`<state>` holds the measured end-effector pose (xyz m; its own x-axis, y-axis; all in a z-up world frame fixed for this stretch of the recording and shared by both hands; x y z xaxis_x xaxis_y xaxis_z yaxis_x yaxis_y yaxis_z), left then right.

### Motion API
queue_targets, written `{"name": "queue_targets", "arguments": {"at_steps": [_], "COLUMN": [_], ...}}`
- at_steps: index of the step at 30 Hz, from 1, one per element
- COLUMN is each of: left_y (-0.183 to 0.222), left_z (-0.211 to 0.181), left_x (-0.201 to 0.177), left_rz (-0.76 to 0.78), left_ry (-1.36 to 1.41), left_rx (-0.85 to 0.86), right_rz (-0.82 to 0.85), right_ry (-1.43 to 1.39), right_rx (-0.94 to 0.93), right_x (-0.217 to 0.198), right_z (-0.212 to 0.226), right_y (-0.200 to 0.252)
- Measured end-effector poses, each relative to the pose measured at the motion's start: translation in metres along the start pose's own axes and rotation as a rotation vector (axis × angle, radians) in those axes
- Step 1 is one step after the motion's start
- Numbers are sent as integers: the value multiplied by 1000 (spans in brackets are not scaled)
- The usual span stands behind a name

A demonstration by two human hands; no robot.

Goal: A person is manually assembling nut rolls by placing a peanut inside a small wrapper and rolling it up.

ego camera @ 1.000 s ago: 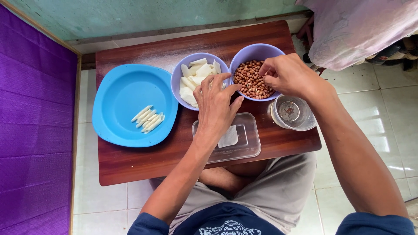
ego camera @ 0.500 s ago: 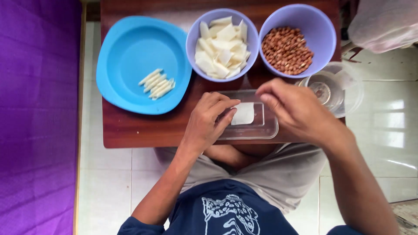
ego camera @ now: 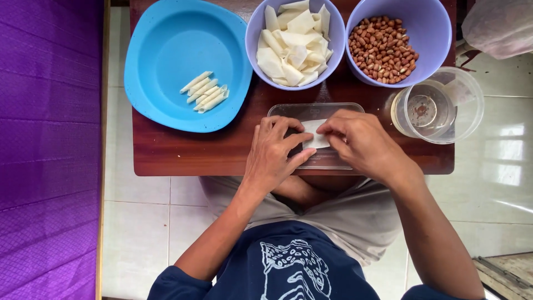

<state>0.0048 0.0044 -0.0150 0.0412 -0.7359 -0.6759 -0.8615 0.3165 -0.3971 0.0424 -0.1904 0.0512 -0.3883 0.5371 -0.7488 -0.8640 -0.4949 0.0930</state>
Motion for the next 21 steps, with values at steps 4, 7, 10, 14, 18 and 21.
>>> {"name": "queue_targets", "arguments": {"at_steps": [4, 7, 10, 14, 18, 21], "left_y": [2, 2, 3, 3, 4, 3], "left_z": [2, 2, 2, 5, 6, 12], "left_x": [0, -1, -2, -1, 0, -3], "left_rz": [-16, 6, 5, 13, -1, -17], "left_ry": [-2, 17, 16, 7, 19, 114], "left_rx": [-14, -11, 11, 10, 28, 22], "right_rz": [-31, -93, -126, -155, -172, -252], "right_ry": [15, -23, -74, -125, -48, 41], "right_rx": [-23, -52, -53, -56, -132, -125], "right_x": [10, 9, 8, 11, 18, 13], "right_z": [1, 0, -1, 9, 19, 14], "right_y": [2, 4, 8, 8, 9, 14]}}
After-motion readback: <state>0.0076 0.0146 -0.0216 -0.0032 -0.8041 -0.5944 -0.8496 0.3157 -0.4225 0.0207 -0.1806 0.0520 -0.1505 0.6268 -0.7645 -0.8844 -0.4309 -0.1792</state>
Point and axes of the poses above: each hand's wrist, its own y-axis away from the middle knuckle, its own x-axis out of the palm, z = x × y, the point moved 2 cm from there along -y, towards the middle knuckle
